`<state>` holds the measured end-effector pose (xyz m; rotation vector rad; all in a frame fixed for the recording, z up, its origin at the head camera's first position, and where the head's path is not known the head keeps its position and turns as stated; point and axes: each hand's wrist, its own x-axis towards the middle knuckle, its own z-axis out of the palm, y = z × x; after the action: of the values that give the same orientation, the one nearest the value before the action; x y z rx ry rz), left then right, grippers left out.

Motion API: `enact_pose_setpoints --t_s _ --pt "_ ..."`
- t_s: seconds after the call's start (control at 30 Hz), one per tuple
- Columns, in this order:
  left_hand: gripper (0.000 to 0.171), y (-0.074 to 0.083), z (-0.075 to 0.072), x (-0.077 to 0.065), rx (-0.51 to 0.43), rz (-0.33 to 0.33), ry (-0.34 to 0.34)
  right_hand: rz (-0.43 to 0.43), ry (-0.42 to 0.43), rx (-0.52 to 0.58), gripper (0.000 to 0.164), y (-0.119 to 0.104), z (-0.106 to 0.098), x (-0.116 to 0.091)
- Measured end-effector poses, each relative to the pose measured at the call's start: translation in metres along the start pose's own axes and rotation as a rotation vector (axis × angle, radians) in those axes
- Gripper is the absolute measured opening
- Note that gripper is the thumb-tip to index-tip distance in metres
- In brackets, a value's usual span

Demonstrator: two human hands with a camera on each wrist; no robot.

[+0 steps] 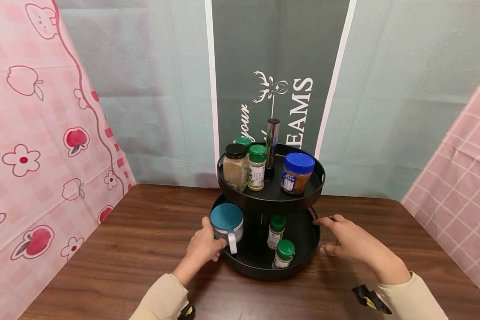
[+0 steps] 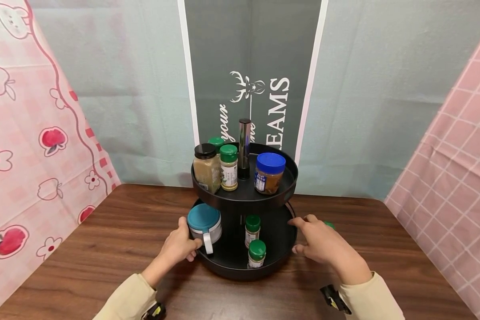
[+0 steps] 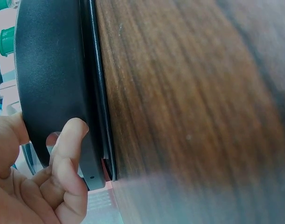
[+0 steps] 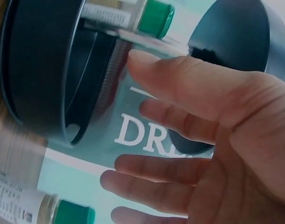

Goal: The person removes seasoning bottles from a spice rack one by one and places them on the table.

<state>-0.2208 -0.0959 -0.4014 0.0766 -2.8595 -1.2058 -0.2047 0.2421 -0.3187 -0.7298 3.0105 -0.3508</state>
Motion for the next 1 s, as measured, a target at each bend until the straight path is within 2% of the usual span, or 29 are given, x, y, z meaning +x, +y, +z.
enact_pose_setpoints --t_s 0.2,0.53,0.77,1.0 --pt "0.053 -0.001 0.000 0.000 0.006 -0.007 0.003 -0.053 -0.020 0.025 0.055 -0.011 0.000 0.000" --pt "0.053 0.000 0.000 0.000 0.030 -0.026 0.000 -0.079 -0.045 0.066 0.054 -0.032 0.000 0.002" --pt "0.054 0.001 -0.001 0.000 0.038 -0.025 0.005 -0.170 -0.051 0.073 0.054 -0.045 0.002 0.006" --pt "0.055 0.001 -0.001 -0.001 0.043 -0.034 0.004 -0.228 -0.083 0.101 0.053 -0.057 0.005 0.011"
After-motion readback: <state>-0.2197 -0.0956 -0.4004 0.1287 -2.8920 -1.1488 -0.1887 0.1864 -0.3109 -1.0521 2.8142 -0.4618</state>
